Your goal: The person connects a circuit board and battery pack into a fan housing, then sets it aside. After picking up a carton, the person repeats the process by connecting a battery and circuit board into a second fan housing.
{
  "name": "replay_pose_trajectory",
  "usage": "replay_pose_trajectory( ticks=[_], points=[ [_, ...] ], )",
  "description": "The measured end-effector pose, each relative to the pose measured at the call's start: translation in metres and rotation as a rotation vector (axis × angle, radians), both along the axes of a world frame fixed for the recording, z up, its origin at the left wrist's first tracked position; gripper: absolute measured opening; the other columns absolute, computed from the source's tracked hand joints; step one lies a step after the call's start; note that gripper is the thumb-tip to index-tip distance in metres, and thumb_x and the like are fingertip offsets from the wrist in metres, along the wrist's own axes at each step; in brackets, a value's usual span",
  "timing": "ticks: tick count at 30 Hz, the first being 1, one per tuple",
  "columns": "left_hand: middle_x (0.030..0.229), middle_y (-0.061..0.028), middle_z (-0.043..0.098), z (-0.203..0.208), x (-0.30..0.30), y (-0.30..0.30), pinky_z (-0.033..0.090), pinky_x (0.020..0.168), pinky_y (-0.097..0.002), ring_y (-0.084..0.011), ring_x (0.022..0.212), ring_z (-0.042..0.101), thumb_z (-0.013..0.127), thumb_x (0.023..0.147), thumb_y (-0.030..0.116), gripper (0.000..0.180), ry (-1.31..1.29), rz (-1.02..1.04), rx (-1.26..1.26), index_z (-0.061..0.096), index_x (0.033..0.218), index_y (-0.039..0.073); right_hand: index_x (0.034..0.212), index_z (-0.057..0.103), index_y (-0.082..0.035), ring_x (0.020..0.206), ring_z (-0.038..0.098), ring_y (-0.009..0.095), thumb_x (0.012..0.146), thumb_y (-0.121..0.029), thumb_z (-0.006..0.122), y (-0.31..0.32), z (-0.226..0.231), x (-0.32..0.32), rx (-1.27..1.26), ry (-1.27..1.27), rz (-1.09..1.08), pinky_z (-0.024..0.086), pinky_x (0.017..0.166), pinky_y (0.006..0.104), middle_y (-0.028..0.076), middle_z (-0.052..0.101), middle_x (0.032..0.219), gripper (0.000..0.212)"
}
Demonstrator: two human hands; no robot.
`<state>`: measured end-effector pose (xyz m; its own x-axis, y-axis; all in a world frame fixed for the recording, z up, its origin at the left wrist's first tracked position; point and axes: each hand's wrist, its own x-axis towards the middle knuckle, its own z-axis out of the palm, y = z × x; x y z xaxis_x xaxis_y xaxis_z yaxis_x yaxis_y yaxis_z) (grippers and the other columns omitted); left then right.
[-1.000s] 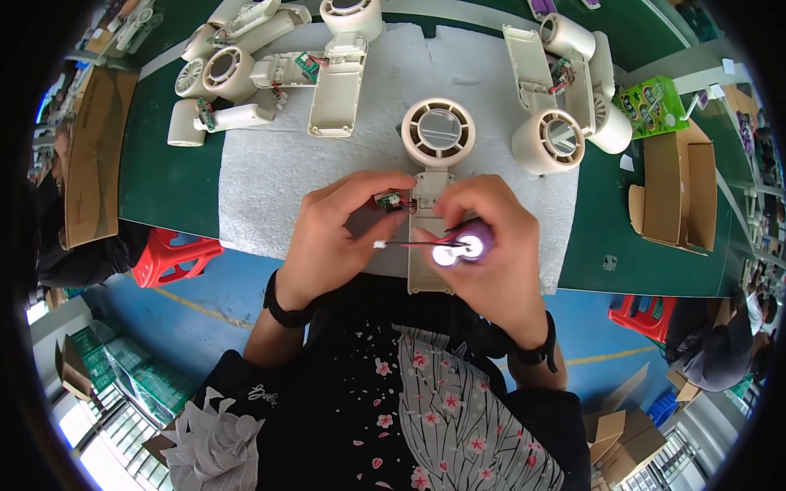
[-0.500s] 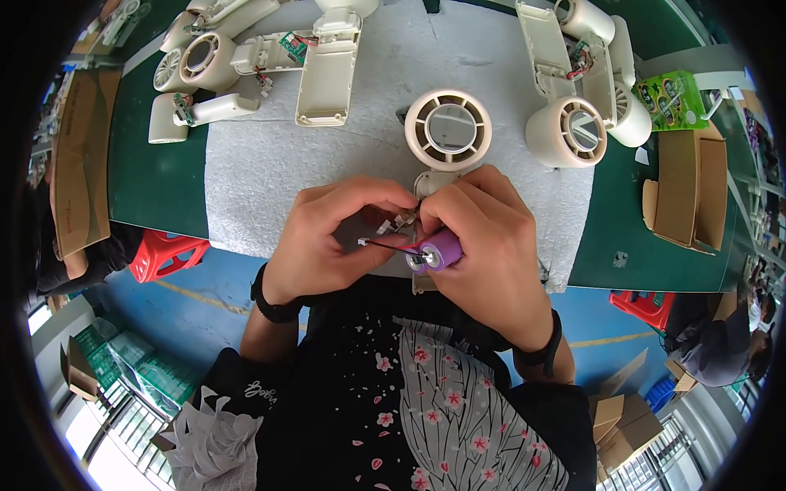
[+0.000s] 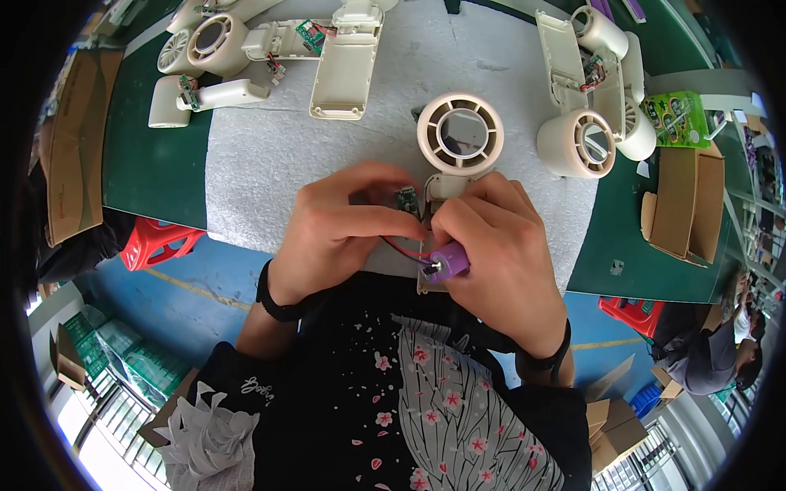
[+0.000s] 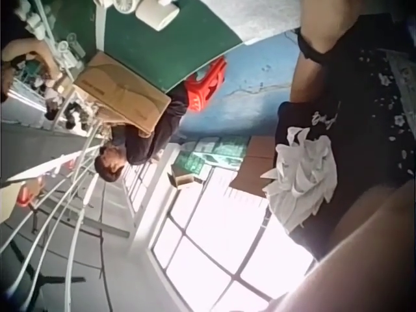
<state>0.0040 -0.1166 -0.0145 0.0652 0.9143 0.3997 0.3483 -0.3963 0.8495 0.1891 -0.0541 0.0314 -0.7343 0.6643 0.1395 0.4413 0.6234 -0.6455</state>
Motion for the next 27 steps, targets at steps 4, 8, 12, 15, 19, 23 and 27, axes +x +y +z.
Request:
replay_pose_trajectory(
  ticks=[4,8,12,15,19,23,27],
  points=[
    [0.101,-0.0109,0.061,0.005,0.002,-0.007,0.051,0.063,-0.0297,-0.0235,0.08,0.064,0.065,0.058,-0.015,0.04,-0.003,-0.033,-0.085,0.072,0.089,0.009,0.07,0.05,-0.005,0.075,0.057,0.031,0.052,0.004,0.072,-0.001,0.002,0.002,0.044,-0.032,0.045,0.047,0.064,0.0371,0.006,0.061,0.071,0.03],
    [0.101,-0.0111,0.061,0.012,0.009,-0.009,0.051,0.062,-0.0288,-0.0225,0.078,0.064,0.066,0.061,-0.015,0.04,-0.113,-0.061,-0.164,0.07,0.093,0.009,0.07,0.05,-0.005,0.077,0.057,0.031,0.052,0.005,0.071,0.0,0.001,0.006,-0.004,-0.008,0.067,0.047,0.066,0.0369,0.006,0.061,0.072,0.03],
    [0.098,-0.0102,0.062,0.01,0.017,-0.008,0.051,0.062,-0.0279,-0.0207,0.076,0.064,0.067,0.065,-0.015,0.037,-0.146,0.005,-0.1,0.068,0.094,0.007,0.073,0.054,-0.007,0.081,0.058,0.029,0.051,0.001,0.073,0.0,0.005,0.009,-0.076,-0.008,0.043,0.048,0.071,0.0388,0.005,0.06,0.071,0.03],
    [0.096,-0.0096,0.062,0.007,0.017,-0.007,0.051,0.063,-0.0279,-0.0201,0.077,0.064,0.068,0.067,-0.014,0.034,-0.132,0.028,-0.129,0.066,0.094,0.006,0.074,0.053,-0.006,0.076,0.058,0.023,0.057,0.001,0.076,0.003,-0.001,0.014,-0.124,0.083,0.049,0.048,0.066,0.0336,0.004,0.059,0.071,0.029],
    [0.094,-0.0096,0.063,0.009,0.012,-0.007,0.051,0.065,-0.0273,-0.0198,0.078,0.064,0.07,0.069,-0.011,0.028,-0.207,0.03,-0.233,0.065,0.091,0.005,0.076,0.052,-0.005,0.07,0.055,0.013,0.066,-0.002,0.079,-0.005,-0.007,0.013,-0.377,0.369,-0.253,0.044,0.06,0.0251,0.003,0.059,0.072,0.029],
    [0.092,-0.0094,0.063,0.007,0.01,-0.004,0.05,0.066,-0.0266,-0.0188,0.077,0.064,0.071,0.069,-0.01,0.028,-0.159,-0.004,-0.192,0.065,0.092,0.004,0.081,0.055,-0.002,0.067,0.051,0.007,0.072,-0.005,0.081,-0.006,-0.008,0.015,-0.485,0.469,-0.306,0.04,0.059,0.0191,0.003,0.058,0.075,0.027],
    [0.092,-0.0088,0.063,0.009,0.005,-0.002,0.05,0.065,-0.026,-0.0183,0.076,0.063,0.072,0.072,-0.008,0.024,-0.169,-0.061,-0.224,0.065,0.093,0.004,0.089,0.06,-0.001,0.065,0.051,0.008,0.071,-0.003,0.08,-0.005,-0.011,0.016,-0.328,0.381,-0.199,0.039,0.058,0.0183,0.004,0.059,0.077,0.027]
  ],
)
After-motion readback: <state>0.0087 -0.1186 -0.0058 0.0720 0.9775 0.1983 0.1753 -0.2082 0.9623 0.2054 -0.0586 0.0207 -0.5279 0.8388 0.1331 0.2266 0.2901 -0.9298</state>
